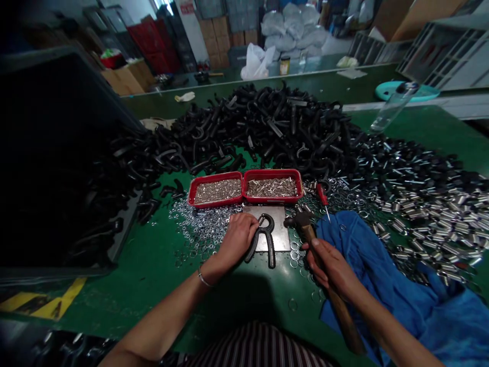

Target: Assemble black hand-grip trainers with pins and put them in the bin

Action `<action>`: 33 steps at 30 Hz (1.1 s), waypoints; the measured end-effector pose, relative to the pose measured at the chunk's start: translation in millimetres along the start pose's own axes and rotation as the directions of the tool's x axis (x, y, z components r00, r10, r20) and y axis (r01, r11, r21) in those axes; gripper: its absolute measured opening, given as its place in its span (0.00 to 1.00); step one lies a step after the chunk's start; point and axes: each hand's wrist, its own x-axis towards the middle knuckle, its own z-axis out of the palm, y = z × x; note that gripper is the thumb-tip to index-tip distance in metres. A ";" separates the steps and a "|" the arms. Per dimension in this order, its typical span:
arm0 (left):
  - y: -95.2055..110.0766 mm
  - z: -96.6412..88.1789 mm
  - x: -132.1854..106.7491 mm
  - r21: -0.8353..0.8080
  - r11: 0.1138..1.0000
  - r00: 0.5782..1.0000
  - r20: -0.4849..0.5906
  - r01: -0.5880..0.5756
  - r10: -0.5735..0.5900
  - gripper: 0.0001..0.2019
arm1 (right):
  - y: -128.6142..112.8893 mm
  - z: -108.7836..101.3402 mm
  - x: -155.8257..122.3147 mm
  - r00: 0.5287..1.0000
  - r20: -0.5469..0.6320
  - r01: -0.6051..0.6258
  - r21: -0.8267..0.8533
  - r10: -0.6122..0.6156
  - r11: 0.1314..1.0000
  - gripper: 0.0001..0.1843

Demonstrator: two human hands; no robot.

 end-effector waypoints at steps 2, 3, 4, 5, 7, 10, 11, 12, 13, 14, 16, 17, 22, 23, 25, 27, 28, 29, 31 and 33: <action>4.0 7.0 0.2 0.036 0.999 1.000 0.007 -0.020 0.020 0.08 | 7.9 -2.0 0.3 1.000 -0.004 0.012 0.015 -0.012 1.000 0.21; 5.6 9.5 -0.4 0.052 0.998 0.999 0.010 -0.032 0.031 0.08 | 9.0 -2.1 0.7 1.000 0.003 0.019 0.020 -0.019 1.000 0.20; 6.6 11.6 -1.0 0.069 0.997 0.999 0.009 -0.046 0.045 0.09 | 8.8 -1.8 1.2 1.000 0.015 0.027 0.022 -0.027 0.999 0.20; 7.2 13.4 -1.6 0.087 0.994 0.998 0.005 -0.061 0.060 0.09 | 8.0 -1.3 1.6 0.999 0.026 0.036 0.023 -0.036 0.999 0.20; 7.1 16.5 -2.5 0.122 0.987 0.995 -0.012 -0.099 0.102 0.09 | 6.0 -0.2 2.2 0.998 0.051 0.047 0.018 -0.048 0.999 0.19; 5.2 21.2 -3.3 0.197 0.964 0.981 -0.044 -0.178 0.190 0.09 | 6.0 -0.3 2.8 0.997 0.061 0.051 0.010 -0.051 0.999 0.19; 4.4 22.4 -3.7 0.223 0.953 0.974 -0.049 -0.204 0.220 0.09 | 6.7 -0.8 3.1 0.997 0.059 0.054 0.010 -0.054 0.999 0.19; 3.5 23.0 -4.2 0.245 0.943 0.968 -0.049 -0.227 0.246 0.09 | 7.5 -1.4 3.3 0.997 0.058 0.057 0.011 -0.058 0.998 0.19; 2.6 23.1 -4.9 0.259 0.934 0.963 -0.042 -0.247 0.267 0.09 | 8.2 -2.0 3.6 0.996 0.060 0.060 0.011 -0.061 0.998 0.19; 1.7 22.3 -5.6 0.262 0.928 0.958 -0.030 -0.267 0.284 0.08 | 8.7 -2.5 3.9 0.996 0.063 0.063 0.010 -0.064 0.998 0.19; -0.1 18.9 -7.1 0.236 0.920 0.948 0.013 -0.313 0.319 0.07 | 8.8 -2.4 4.0 0.995 0.070 0.066 -0.003 -0.066 0.998 0.19; -0.7 16.5 -7.7 0.212 0.919 0.942 0.034 -0.333 0.334 0.07 | 8.3 -1.7 3.7 0.995 0.070 0.065 -0.015 -0.064 0.998 0.20; 0.4 4.8 -9.3 -0.001 0.984 0.983 0.035 -0.179 0.179 0.06 | -7.9 7.5 -5.1 0.998 0.026 0.062 -0.192 -0.058 0.980 0.22; 0.8 3.4 -9.5 -0.048 0.990 0.990 0.034 -0.133 0.135 0.07 | -14.6 9.5 -7.6 0.996 0.029 0.089 -0.280 -0.084 0.956 0.22; 0.1 1.0 -9.8 -0.118 0.989 0.996 0.028 -0.087 0.090 0.09 | -30.4 12.7 -11.7 0.979 0.082 0.201 -0.492 -0.185 0.847 0.21; -4.4 -2.7 -9.5 -0.158 0.985 0.998 0.000 -0.065 0.066 0.10 | -46.0 15.1 -13.3 0.948 0.170 0.311 -0.677 -0.270 0.667 0.20; -8.4 -5.7 -8.7 -0.167 0.984 0.998 -0.024 -0.054 0.051 0.08 | -52.6 16.3 -13.4 0.939 0.214 0.337 -0.740 -0.270 0.583 0.19; -13.7 -9.8 -7.3 -0.167 0.985 0.998 -0.050 -0.042 0.034 0.06 | -58.0 17.8 -13.2 0.935 0.250 0.349 -0.782 -0.252 0.516 0.19; -28.0 -21.2 -2.1 -0.149 0.989 0.995 -0.102 -0.019 0.004 0.04 | -64.6 22.2 -12.6 0.933 0.296 0.358 -0.824 -0.206 0.440 0.19; -46.6 -35.6 7.2 -0.105 0.994 0.988 -0.154 0.008 -0.025 0.05 | -65.9 28.2 -11.4 0.918 0.310 0.389 -0.828 -0.249 0.403 0.19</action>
